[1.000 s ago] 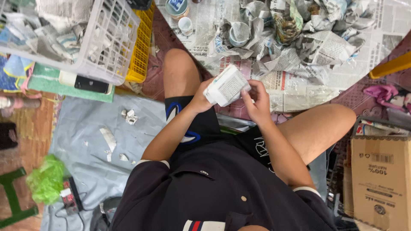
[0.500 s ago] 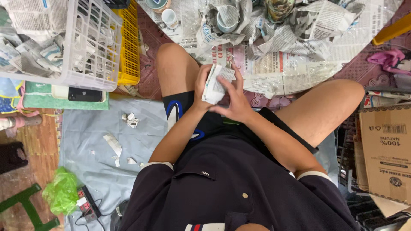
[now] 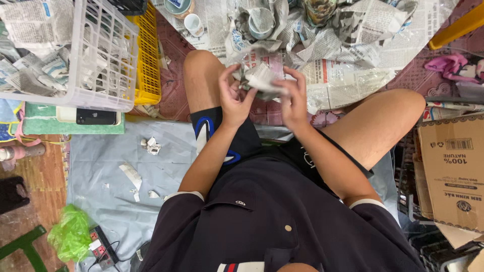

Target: The person sits on the floor and wraps small ceramic cups with newspaper. They fold the paper around each cup, then place the wrapped items into a white plastic basket. The process is repeated for multiple cups.

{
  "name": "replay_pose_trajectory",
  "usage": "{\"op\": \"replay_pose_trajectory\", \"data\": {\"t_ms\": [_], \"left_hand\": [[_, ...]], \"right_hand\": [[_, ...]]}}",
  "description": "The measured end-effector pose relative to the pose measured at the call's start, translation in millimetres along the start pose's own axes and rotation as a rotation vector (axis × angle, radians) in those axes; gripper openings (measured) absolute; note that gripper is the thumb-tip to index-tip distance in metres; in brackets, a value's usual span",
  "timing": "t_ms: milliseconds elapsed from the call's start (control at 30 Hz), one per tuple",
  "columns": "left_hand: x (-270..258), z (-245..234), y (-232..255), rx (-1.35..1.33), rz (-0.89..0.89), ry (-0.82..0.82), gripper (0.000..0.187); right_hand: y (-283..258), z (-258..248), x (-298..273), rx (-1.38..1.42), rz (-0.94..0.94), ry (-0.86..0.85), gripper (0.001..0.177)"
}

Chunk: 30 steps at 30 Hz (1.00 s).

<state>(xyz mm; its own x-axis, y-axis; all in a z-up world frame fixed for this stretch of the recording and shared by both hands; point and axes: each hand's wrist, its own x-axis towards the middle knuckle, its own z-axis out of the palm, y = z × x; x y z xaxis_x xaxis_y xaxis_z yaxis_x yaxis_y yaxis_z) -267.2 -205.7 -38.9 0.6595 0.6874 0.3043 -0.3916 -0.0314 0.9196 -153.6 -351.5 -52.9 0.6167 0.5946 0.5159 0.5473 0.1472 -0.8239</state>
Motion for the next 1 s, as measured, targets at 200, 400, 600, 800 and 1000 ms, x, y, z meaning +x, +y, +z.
{"op": "replay_pose_trajectory", "data": {"t_ms": [200, 400, 600, 800, 1000], "left_hand": [[2.5, -0.9, 3.5, 0.021, -0.044, 0.027, 0.082], [1.2, -2.6, -6.0, -0.070, -0.044, 0.003, 0.080], [-5.4, -9.9, -25.7, -0.068, -0.151, -0.049, 0.063], [-8.8, -17.2, -25.6, 0.116, -0.129, -0.083, 0.040], [-15.2, -19.4, -25.5, 0.187, -0.101, -0.048, 0.038]], "right_hand": [[39.2, -0.7, -10.5, 0.475, 0.479, 0.199, 0.026], [57.6, 0.4, -15.7, 0.550, 0.546, 0.266, 0.026], [16.8, -11.5, 4.2, 0.382, 0.252, 0.091, 0.039], [7.4, -11.0, 12.7, 0.288, 0.254, 0.282, 0.058], [19.4, -7.5, 4.0, 0.336, 0.274, 0.312, 0.048]]}}
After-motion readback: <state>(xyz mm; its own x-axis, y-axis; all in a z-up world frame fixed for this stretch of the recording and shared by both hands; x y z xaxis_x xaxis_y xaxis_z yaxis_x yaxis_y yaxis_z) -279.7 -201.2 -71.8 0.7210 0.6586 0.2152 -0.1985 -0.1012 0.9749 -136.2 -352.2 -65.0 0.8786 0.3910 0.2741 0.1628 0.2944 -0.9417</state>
